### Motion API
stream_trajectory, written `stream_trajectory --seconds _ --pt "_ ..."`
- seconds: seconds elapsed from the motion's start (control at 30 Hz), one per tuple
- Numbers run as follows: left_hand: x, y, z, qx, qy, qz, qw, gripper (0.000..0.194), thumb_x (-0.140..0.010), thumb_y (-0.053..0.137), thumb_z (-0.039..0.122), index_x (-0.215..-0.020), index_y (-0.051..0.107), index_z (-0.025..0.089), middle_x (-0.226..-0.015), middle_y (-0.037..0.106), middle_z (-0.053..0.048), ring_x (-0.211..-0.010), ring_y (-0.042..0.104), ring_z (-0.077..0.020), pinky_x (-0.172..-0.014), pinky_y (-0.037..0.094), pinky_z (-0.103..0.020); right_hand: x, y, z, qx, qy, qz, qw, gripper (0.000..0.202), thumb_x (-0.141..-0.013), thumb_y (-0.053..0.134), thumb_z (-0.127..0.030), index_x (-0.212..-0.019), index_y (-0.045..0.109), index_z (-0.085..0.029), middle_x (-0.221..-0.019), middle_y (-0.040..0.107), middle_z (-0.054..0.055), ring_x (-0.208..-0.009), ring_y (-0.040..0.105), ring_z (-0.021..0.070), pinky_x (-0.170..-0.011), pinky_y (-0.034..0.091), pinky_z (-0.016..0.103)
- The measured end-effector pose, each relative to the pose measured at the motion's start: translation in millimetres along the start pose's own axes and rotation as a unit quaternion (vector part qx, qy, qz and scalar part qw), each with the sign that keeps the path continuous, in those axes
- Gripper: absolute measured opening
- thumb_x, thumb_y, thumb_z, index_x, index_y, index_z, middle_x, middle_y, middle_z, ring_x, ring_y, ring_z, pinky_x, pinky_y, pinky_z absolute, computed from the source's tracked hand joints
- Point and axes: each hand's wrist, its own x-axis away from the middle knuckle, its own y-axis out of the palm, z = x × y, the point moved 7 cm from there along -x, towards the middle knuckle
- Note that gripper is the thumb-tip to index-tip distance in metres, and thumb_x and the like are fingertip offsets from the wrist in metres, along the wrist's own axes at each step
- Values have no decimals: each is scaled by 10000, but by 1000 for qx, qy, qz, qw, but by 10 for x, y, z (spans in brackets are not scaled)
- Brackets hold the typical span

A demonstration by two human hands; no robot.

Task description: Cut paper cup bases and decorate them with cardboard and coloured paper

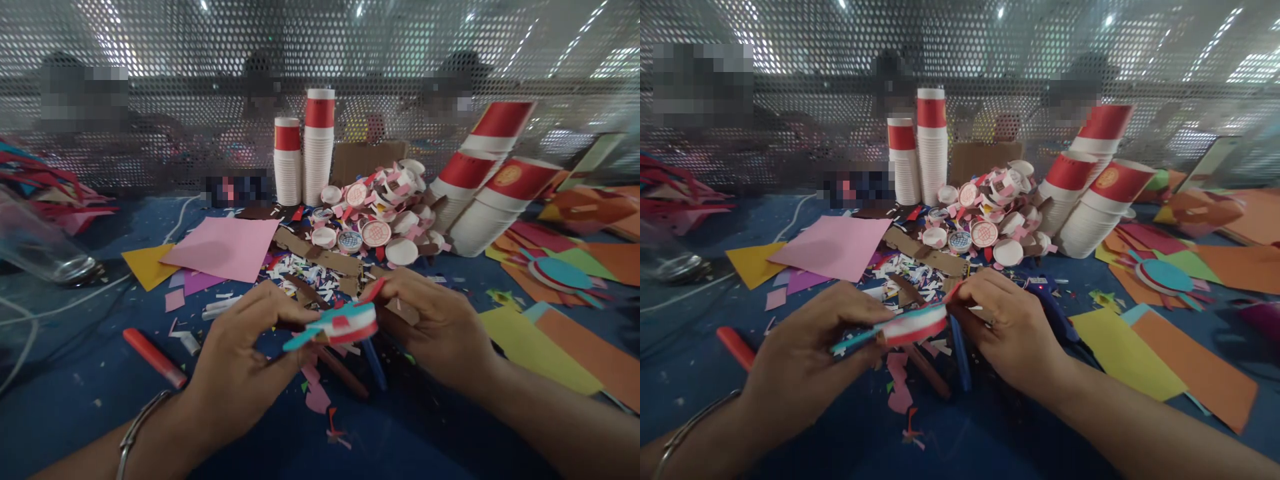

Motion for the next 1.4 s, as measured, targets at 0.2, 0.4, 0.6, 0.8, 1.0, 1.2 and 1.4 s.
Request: stream_trajectory --seconds 0.2,0.4,0.6,0.8,1.0,1.2,1.4 --pt "-8 203 -389 268 -231 -43 934 224 -809 841 314 -989 735 234 -956 787 -31 -881 738 -205 -824 596 -337 -9 64 113 -71 103 -55 991 84 -891 655 -163 -890 697 -235 -837 729 -10 -769 682 153 -706 558 266" --pt "44 226 -560 322 -303 -35 896 244 -802 861 308 -949 713 181 -904 759 -24 -814 709 -150 -777 580 -262 18 172 222 -205 189 -101 955 101 -925 675 -305 -905 714 -214 -821 739 8 -732 672 150 -644 532 264" --pt "44 284 -561 409 -338 -69 845 154 -857 820 264 -927 725 165 -900 739 -17 -780 697 -104 -736 578 -198 59 223 265 -263 233 -120 929 201 -902 737 -379 -858 683 -191 -753 661 -7 -634 541 111 -563 414 245" --pt "61 324 -609 458 -384 -69 799 140 -826 848 245 -864 750 152 -818 730 -6 -668 667 -76 -661 579 -167 100 256 271 -288 252 -138 914 261 -900 741 -443 -856 674 -195 -739 614 -15 -627 476 109 -550 345 253" --pt "50 324 -638 446 -396 -62 800 195 -771 886 256 -860 771 127 -827 727 -28 -685 666 -96 -652 593 -176 116 295 272 -295 269 -157 903 360 -880 739 -531 -821 647 -188 -719 549 -20 -625 430 106 -542 303 257" --pt "84 303 -658 429 -412 -54 802 251 -729 908 294 -847 762 128 -802 704 -35 -668 656 -106 -597 572 -171 125 328 259 -304 270 -165 898 367 -903 719 -529 -816 646 -180 -711 553 -21 -629 453 96 -558 323 244" --pt "55 346 -637 420 -375 -74 823 236 -778 867 318 -886 760 138 -814 724 -43 -691 668 -114 -651 584 -198 130 329 251 -319 268 -155 896 325 -954 677 -444 -784 651 -169 -739 642 4 -659 550 95 -609 412 226"
